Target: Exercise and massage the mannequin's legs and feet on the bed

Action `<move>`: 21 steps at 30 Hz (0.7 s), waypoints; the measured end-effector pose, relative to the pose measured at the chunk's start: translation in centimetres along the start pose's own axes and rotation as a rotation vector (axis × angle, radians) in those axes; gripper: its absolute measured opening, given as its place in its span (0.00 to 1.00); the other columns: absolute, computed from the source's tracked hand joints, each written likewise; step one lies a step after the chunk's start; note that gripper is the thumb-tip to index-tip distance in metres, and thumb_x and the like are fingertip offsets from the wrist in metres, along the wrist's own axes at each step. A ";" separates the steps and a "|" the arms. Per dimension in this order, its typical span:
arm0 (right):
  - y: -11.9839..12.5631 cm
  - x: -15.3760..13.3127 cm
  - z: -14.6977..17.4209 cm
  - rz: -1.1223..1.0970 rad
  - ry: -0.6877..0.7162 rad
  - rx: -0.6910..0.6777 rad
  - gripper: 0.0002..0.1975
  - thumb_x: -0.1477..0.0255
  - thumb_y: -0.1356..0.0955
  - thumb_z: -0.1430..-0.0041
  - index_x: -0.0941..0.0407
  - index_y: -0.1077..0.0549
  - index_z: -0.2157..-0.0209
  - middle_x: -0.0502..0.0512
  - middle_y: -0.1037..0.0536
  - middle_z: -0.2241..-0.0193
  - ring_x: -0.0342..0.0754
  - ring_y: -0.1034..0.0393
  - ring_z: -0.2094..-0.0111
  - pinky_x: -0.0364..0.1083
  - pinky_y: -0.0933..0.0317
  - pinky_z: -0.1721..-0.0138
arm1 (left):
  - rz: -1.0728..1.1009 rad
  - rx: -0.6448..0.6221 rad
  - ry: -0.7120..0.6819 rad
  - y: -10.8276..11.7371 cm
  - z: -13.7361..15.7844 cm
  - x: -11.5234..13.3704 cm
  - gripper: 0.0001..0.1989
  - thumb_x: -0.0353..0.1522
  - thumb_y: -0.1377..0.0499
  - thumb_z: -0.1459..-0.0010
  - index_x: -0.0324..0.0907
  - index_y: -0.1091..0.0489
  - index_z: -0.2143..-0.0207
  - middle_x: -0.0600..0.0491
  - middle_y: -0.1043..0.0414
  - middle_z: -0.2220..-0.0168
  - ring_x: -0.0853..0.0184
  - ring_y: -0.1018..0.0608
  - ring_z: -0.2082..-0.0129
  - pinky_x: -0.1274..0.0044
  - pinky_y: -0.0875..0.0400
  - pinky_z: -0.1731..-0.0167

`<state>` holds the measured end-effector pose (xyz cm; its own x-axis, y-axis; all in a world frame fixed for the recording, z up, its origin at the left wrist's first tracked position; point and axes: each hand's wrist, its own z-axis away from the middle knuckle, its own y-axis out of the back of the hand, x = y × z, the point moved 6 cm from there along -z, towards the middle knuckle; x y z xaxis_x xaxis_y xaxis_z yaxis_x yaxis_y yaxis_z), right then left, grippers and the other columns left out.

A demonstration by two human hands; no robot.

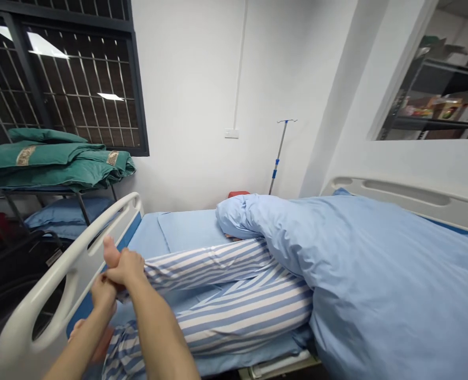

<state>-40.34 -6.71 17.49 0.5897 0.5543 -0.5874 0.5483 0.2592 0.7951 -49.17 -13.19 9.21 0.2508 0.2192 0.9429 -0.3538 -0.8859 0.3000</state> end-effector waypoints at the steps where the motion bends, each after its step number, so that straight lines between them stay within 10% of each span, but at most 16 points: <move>1: -1.6 0.4 0.4 0.013 0.000 -0.044 0.29 0.52 0.32 0.62 0.55 0.32 0.59 0.59 0.24 0.63 0.60 0.29 0.60 0.52 0.35 0.63 | -0.016 -0.005 0.076 0.1 0.3 -1.8 0.08 0.39 0.51 0.57 0.47 0.40 0.73 0.57 0.31 0.77 0.56 0.23 0.69 0.69 0.29 0.76; 5: -5.1 1.5 1.5 0.053 0.004 -0.142 0.30 0.51 0.33 0.63 0.53 0.33 0.58 0.56 0.24 0.62 0.60 0.29 0.60 0.52 0.34 0.64 | -0.098 -0.067 0.184 0.1 1.4 -5.7 0.07 0.41 0.52 0.58 0.49 0.41 0.76 0.58 0.30 0.79 0.55 0.22 0.68 0.68 0.27 0.76; 11: -3.5 0.7 1.3 0.113 0.038 -0.130 0.28 0.53 0.34 0.59 0.52 0.34 0.57 0.56 0.24 0.62 0.59 0.29 0.60 0.53 0.34 0.65 | -0.103 -0.055 0.178 0.2 1.9 -3.7 0.09 0.41 0.54 0.56 0.50 0.41 0.72 0.57 0.29 0.73 0.55 0.22 0.65 0.68 0.27 0.75; 16: 1.4 -0.6 0.2 0.092 0.096 -0.028 0.28 0.51 0.34 0.59 0.55 0.33 0.59 0.57 0.24 0.64 0.58 0.29 0.62 0.51 0.36 0.65 | -0.024 0.009 0.069 0.2 1.7 1.8 0.12 0.41 0.51 0.53 0.48 0.41 0.66 0.53 0.31 0.67 0.55 0.25 0.63 0.67 0.29 0.70; 21: 10.7 -2.0 -1.3 0.019 0.138 0.108 0.26 0.51 0.35 0.59 0.55 0.31 0.62 0.56 0.24 0.66 0.55 0.29 0.63 0.49 0.36 0.66 | -0.030 0.158 -0.219 -0.2 1.9 12.3 0.13 0.39 0.56 0.46 0.44 0.38 0.63 0.49 0.30 0.66 0.58 0.27 0.63 0.69 0.33 0.67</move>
<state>-36.42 -4.04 27.32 0.5181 0.6634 -0.5399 0.6027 0.1647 0.7808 -44.26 -11.11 20.47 0.4538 0.1678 0.8752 -0.2028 -0.9369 0.2848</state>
